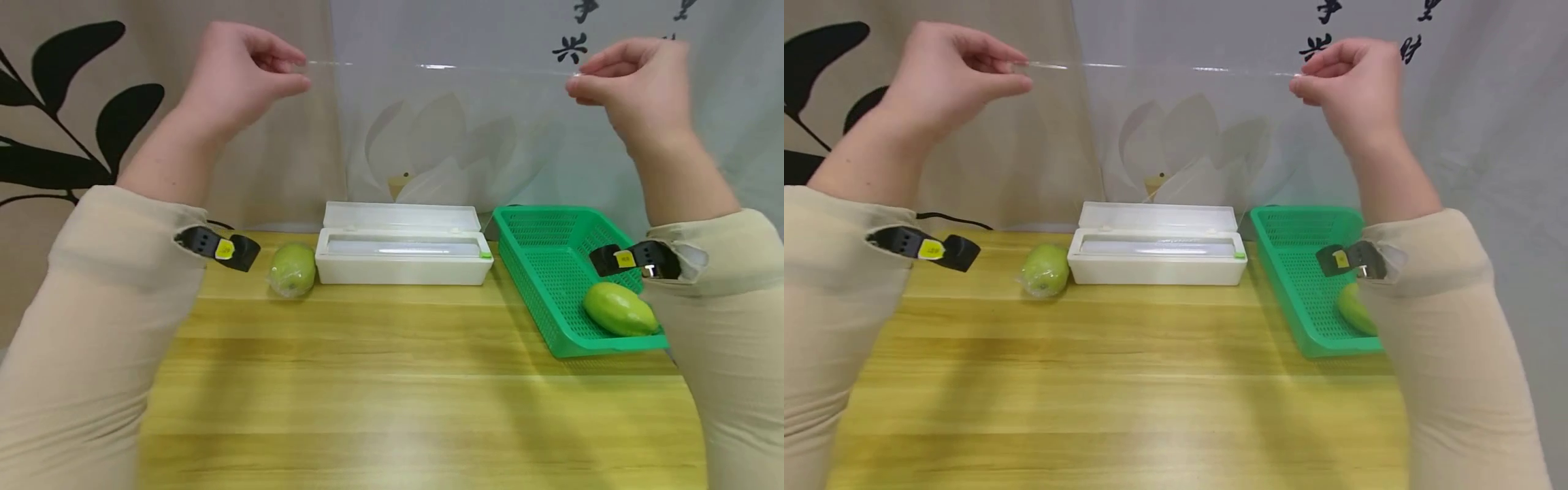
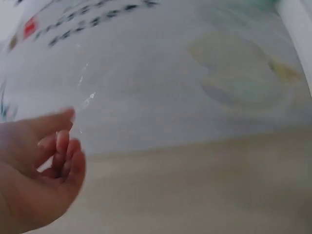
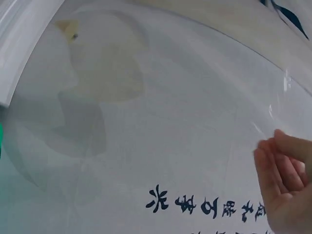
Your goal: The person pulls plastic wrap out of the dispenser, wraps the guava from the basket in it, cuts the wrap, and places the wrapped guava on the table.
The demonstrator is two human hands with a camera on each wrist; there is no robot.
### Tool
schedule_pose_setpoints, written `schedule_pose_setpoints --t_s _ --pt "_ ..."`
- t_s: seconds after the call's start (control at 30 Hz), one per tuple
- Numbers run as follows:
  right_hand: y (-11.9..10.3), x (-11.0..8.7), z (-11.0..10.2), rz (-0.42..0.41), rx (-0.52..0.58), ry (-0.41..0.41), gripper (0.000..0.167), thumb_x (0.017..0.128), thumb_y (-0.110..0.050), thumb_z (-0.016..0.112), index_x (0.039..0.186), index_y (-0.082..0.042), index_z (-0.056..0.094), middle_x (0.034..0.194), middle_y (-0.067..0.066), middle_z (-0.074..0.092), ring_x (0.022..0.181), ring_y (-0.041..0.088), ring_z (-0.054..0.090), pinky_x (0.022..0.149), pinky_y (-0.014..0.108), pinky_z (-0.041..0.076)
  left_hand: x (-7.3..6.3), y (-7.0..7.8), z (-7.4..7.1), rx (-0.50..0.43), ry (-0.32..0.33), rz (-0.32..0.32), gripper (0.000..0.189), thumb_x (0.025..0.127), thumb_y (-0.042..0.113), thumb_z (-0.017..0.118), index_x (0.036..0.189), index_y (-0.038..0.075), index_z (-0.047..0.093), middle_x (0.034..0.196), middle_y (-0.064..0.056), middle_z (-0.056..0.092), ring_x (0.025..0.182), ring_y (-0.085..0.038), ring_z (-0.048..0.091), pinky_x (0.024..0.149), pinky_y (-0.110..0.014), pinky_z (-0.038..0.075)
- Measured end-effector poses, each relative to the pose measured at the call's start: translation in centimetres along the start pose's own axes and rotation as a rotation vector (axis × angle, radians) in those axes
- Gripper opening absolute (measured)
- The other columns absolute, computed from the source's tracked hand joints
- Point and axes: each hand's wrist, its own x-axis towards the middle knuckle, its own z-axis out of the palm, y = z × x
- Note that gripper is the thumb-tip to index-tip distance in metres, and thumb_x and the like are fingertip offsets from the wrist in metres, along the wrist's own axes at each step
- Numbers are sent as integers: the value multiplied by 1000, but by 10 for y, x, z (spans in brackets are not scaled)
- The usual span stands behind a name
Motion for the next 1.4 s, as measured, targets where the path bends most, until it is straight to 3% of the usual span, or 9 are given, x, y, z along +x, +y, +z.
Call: schedule_pose_setpoints --t_s 0.07,0.17,0.37,0.6,0.73,0.87,1.03,1.23,1.4 --pt "0 -3 -2 -53 -152 43 9 78 -24 74 81 -20 66 72 -16 62 68 -2 59 100 13 35 -2 1 1 192 24 87 32 91 32 58 113 10 65 84 14 45 83 -4 40 76 -17 39" --pt "0 -3 -9 -89 -228 25 6 82 -24 71 81 -21 66 79 -17 59 78 -2 51 85 15 36 -1 0 -5 207 6 149 29 91 34 58 105 11 67 94 15 44 88 -3 39 78 -17 38" --pt "7 2 -32 -180 -219 -273 10 91 -14 60 90 -4 58 104 -14 67 108 4 54 110 15 28 0 -15 -18 -39 -164 174 17 90 29 61 97 15 68 130 7 54 114 -9 48 114 -29 29" --pt "18 -7 -41 -311 197 -628 8 93 6 46 85 6 45 95 13 73 90 17 70 84 16 51 -12 -26 -15 -456 -328 273 9 90 13 60 89 3 61 104 1 71 102 -12 63 94 -17 46" --pt "25 -21 -45 -363 328 -731 13 92 15 36 85 8 44 92 22 71 85 27 71 83 26 54 -22 -34 -10 -682 -432 378 8 91 0 54 85 -4 57 91 -9 72 86 -18 68 81 -22 54" --pt "40 -36 -52 -388 430 -890 20 92 20 28 88 10 45 97 27 68 90 31 69 88 31 53 -32 -49 -5 -730 -597 497 22 93 -9 40 84 -1 59 91 -9 73 82 -17 69 73 -26 57" --pt "63 -61 -57 -383 426 -1162 22 91 22 23 92 8 41 109 24 66 101 30 66 92 32 51 -56 -70 9 -769 -939 589 33 92 -14 33 88 5 60 99 -6 72 90 -17 69 69 -28 56" --pt "99 -102 -54 -291 306 -1369 21 86 27 29 86 6 35 111 13 66 106 24 64 85 32 54 -100 -87 37 -672 -1258 470 22 96 4 43 77 -3 53 91 -3 72 86 -14 68 69 -34 57" --pt "127 -142 -37 -195 93 -1421 22 85 20 44 80 0 38 99 7 66 99 20 67 80 33 56 -134 -105 64 -513 -1407 203 35 97 18 47 82 -12 57 88 -28 67 84 -12 69 72 -38 57"
